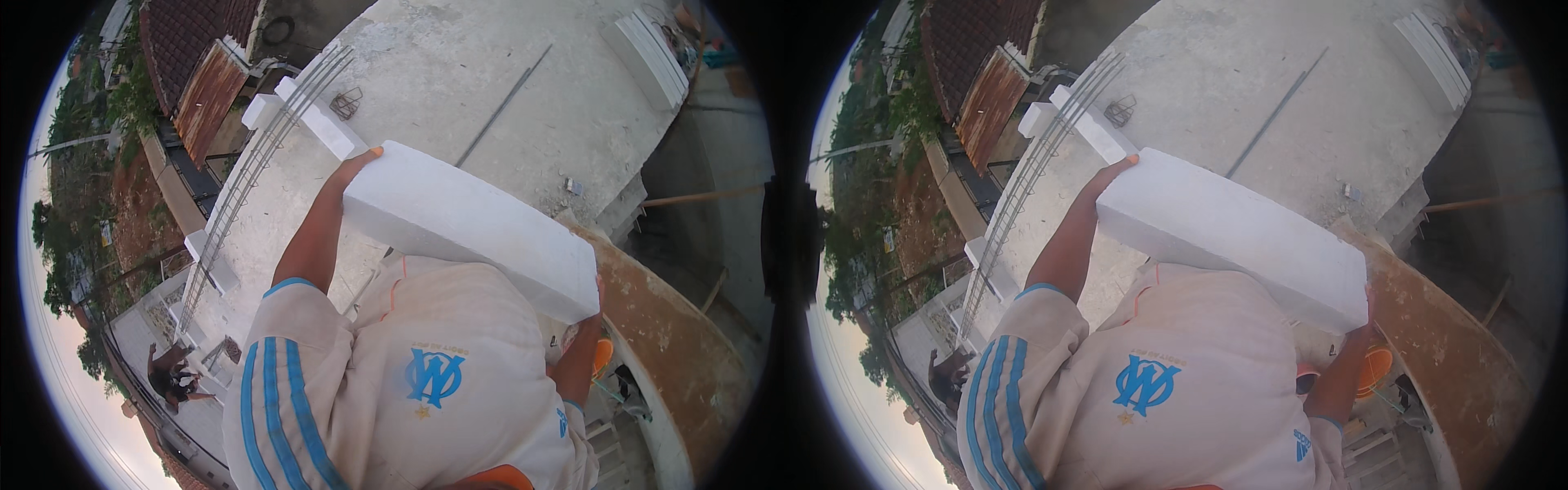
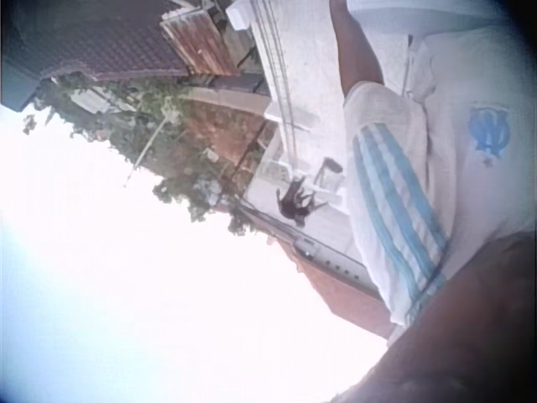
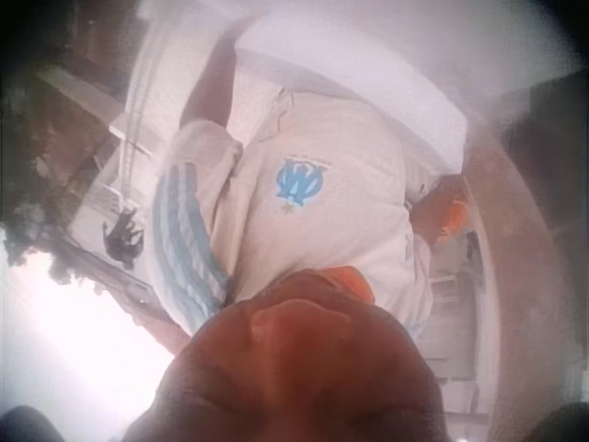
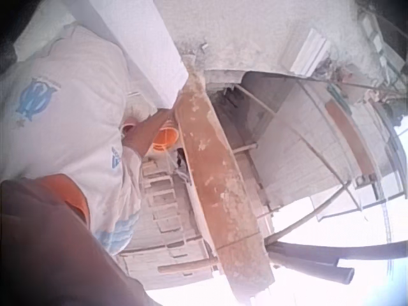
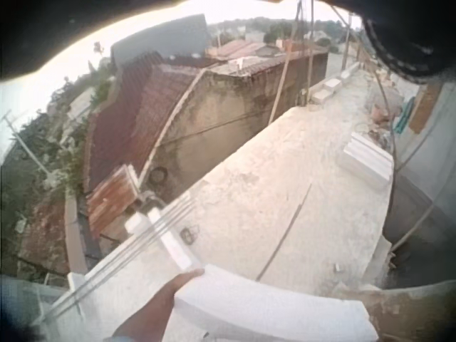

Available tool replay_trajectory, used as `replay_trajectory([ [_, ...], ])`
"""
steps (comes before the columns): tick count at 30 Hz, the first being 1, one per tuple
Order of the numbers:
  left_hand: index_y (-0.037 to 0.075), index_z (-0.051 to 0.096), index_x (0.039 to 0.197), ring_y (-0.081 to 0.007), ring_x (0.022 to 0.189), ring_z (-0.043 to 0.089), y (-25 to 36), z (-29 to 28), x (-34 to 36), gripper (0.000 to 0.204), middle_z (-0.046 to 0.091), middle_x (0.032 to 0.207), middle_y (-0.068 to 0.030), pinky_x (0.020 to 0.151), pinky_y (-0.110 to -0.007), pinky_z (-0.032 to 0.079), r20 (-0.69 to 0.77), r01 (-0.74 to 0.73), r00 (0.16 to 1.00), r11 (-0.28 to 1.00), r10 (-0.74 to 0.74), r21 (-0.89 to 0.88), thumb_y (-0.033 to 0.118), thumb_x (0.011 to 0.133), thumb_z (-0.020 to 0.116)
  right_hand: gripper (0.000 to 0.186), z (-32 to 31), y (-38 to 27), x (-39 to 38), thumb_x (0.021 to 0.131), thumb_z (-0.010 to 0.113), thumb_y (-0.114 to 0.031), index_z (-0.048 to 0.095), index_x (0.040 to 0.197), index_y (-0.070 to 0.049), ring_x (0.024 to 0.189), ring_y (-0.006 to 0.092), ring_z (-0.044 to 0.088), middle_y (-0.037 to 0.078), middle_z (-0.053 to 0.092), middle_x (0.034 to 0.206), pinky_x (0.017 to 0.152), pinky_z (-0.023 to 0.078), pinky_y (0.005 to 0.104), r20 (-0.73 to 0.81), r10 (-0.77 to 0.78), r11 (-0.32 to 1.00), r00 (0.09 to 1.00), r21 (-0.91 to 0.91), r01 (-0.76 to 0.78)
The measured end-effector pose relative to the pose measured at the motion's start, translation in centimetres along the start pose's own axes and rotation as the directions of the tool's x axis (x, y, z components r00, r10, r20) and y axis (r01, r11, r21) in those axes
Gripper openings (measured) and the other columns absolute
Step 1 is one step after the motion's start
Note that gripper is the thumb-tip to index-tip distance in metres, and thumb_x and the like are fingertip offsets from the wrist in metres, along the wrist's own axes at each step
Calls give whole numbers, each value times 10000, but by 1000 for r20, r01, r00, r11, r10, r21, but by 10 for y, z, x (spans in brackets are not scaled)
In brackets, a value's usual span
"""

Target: The person picks up white rectangular concrete blocks from a stack and places them along a rebar framework on a rooftop construction site. The person walks around the site to position the blocks and briefly adjusts the rebar with a hammer.

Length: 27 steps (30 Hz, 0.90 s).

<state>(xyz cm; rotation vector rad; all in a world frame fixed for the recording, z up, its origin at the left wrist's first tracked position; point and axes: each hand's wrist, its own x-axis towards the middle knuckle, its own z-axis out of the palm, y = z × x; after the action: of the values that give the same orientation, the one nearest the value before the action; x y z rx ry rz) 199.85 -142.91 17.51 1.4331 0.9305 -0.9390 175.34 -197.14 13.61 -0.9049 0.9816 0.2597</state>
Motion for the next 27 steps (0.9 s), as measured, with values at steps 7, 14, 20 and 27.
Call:
replay_trajectory([
  [7, 24, 569, 1090, -229, 955, 550, 79, 77, 67, 581, 581, 1054, -136, 825, -339, 411, -47, -8, 999, 1000, 8, -14, 463, 713, 633, 505, 12, -102, 93, 883, 369, -429, 447, 1213, -55, 1043, 241, 498, 89, 508, 1174, 881, 400, 368, 166, 89, 992, 982, 74, -102],
  [14, 48, 533, 1147, -218, 1033, 511, 227, 159, 125, 595, 546, 1128, -122, 859, -332, 392, 31, 60, 998, 997, -62, 52, 469, 736, 620, 482, 8, -206, 179, 881, 406, -416, 474, 1178, -42, 983, 222, 529, 88, 550, 1095, 850, 415, 348, 65, -22, 999, 998, 43, 19],
  [20, 34, 514, 1161, -236, 1024, 512, 299, 228, 184, 547, 540, 1129, -133, 869, -345, 390, 90, 58, 994, 997, -61, 41, 422, 783, 587, 462, -5, -291, 228, 850, 490, -394, 505, 1145, -39, 932, 214, 546, 84, 573, 1048, 809, 431, 338, -192, 76, 987, 978, 152, -47],
  [27, 21, 520, 1145, -233, 955, 547, 390, 330, 194, 583, 564, 1086, -132, 804, -337, 435, 55, -1, 998, 999, -1, 43, 443, 755, 613, 506, -32, -396, 323, 808, 543, -426, 515, 1138, -44, 938, 235, 537, 104, 573, 1040, 811, 431, 347, -306, 157, 984, 939, 133, -121],
])
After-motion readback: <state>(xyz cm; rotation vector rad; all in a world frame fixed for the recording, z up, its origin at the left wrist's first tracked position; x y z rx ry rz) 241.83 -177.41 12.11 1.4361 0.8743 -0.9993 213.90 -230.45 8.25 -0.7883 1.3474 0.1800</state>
